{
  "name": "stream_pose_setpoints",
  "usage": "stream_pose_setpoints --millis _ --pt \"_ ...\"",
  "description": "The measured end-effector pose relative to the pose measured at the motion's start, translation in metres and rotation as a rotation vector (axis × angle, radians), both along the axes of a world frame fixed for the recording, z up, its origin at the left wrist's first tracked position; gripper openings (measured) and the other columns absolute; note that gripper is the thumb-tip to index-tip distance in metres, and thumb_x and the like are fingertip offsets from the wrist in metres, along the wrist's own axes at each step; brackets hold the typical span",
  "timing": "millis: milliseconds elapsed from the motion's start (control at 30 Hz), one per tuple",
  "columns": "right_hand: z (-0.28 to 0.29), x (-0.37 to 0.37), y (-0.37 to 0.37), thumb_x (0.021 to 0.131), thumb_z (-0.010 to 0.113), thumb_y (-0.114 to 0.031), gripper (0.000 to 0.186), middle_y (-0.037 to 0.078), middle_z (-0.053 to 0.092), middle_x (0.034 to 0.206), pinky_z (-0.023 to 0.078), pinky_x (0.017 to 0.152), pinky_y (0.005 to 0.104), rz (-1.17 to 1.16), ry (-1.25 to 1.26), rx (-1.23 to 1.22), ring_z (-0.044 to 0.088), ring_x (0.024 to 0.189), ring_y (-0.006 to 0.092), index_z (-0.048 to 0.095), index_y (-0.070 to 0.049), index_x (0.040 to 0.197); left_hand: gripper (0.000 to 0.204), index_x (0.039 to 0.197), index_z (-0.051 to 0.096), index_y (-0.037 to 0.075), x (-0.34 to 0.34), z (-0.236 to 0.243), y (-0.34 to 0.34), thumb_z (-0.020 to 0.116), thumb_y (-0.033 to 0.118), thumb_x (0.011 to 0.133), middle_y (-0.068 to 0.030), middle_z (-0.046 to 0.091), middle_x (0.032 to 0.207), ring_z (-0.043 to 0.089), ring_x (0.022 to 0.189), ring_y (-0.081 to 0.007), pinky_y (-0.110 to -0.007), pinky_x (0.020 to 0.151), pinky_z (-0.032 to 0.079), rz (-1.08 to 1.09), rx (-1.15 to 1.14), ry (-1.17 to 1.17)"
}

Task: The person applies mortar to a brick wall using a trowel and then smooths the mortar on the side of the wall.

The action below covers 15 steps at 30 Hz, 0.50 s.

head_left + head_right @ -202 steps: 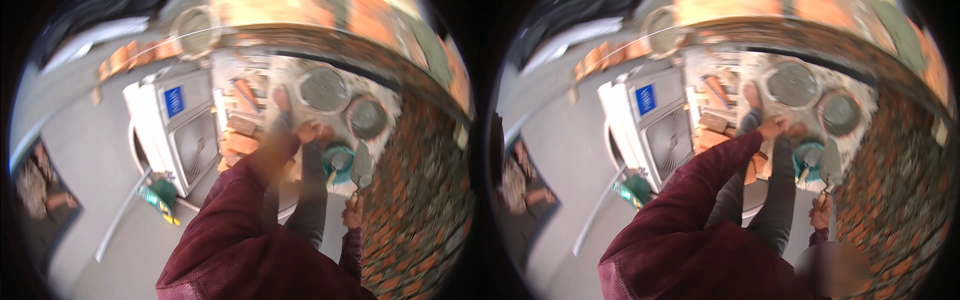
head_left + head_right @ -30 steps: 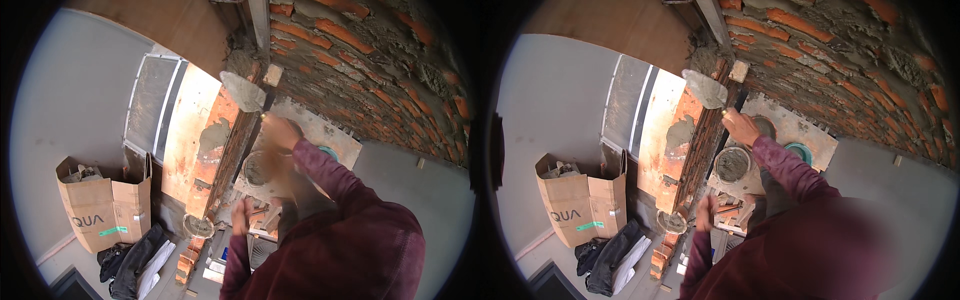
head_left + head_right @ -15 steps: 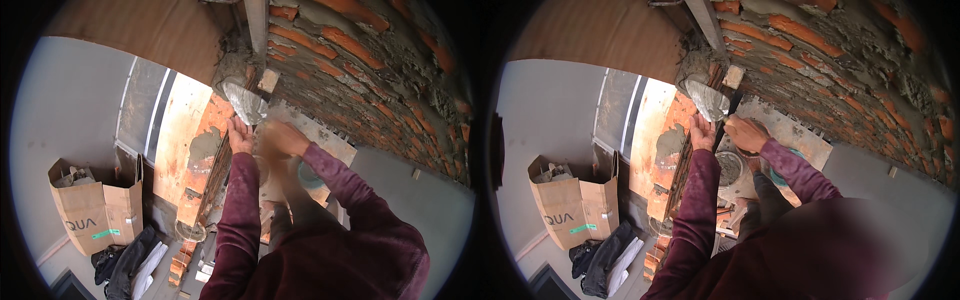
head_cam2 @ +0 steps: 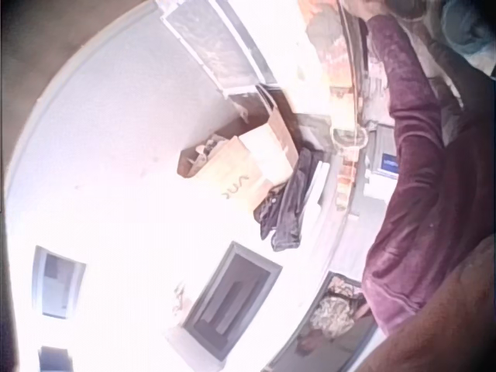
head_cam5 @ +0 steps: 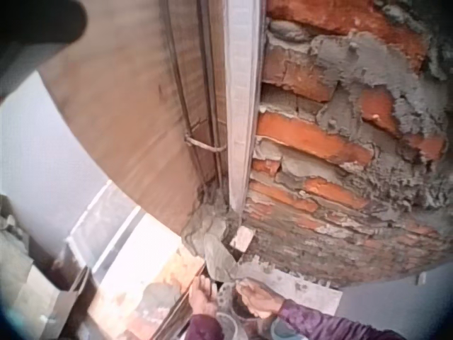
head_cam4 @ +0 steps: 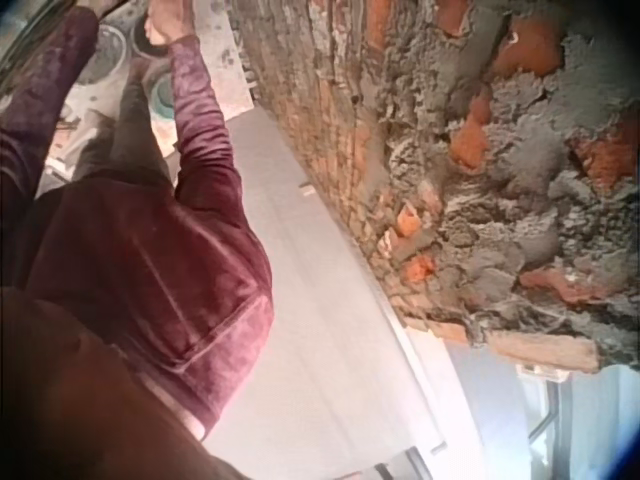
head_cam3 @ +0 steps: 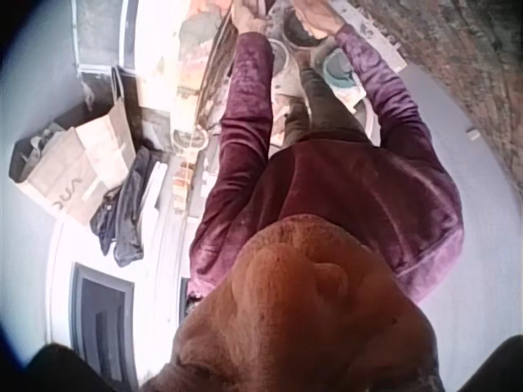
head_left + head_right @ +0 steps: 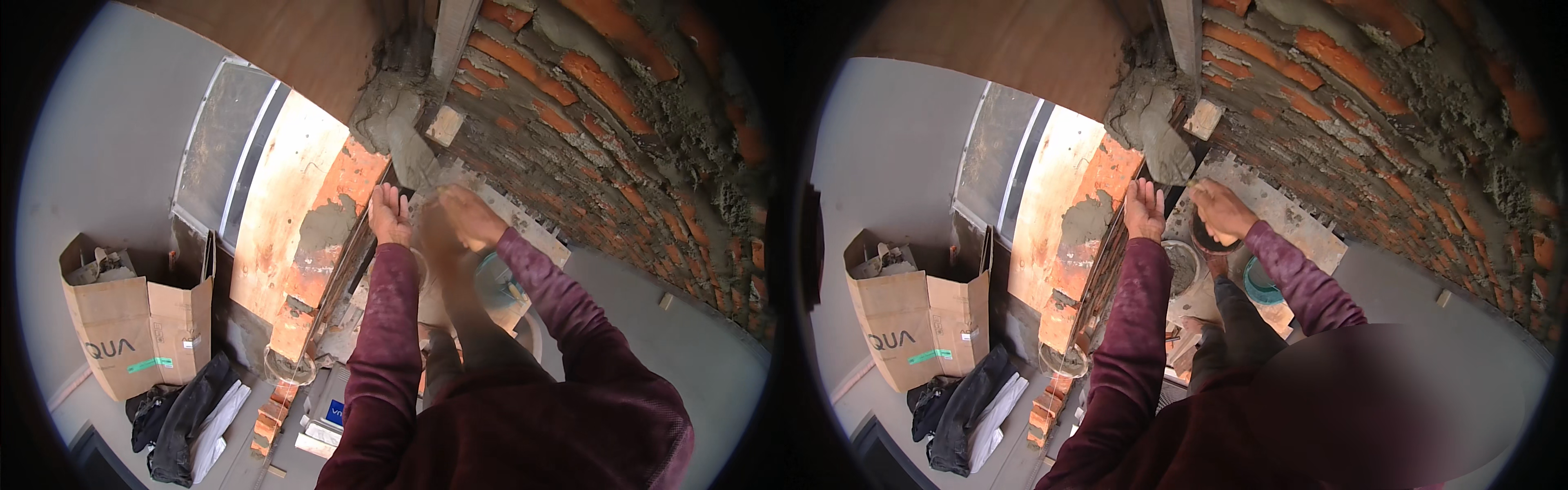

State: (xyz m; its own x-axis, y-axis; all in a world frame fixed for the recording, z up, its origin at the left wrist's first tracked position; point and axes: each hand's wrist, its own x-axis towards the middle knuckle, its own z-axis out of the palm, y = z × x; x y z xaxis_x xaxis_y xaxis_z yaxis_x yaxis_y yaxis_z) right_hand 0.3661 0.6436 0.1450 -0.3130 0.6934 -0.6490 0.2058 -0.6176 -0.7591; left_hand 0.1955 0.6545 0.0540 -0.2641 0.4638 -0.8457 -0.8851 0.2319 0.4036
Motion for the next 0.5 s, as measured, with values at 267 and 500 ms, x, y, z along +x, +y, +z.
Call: stream_pose_setpoints --millis 267,500 --pt "0.06 -0.008 0.059 0.095 0.039 -0.03 0.028 0.005 0.048 0.061 0.042 0.036 0.0326 0.043 -0.138 0.096 0.051 0.043 0.0169 0.044 -0.003 0.095 0.026 0.114 0.056 0.013 -0.006 0.007 -0.006 0.058 0.024 0.09 0.0019 0.061 0.113 0.058 0.101 -0.012 -0.035 0.095 0.041 0.017 -0.033 0.053" --pt "0.073 -0.027 0.064 0.093 0.039 -0.031 0.033 0.012 0.052 0.063 0.043 0.042 0.0364 0.305 -0.222 0.086 0.055 0.046 0.0201 0.044 0.001 0.089 0.033 0.118 0.054 0.012 0.0 0.007 -0.016 0.059 0.027 0.089 0.001 0.06 0.115 0.056 0.103 -0.0116 -0.03 0.088 0.043 -0.026 -0.016 0.075"
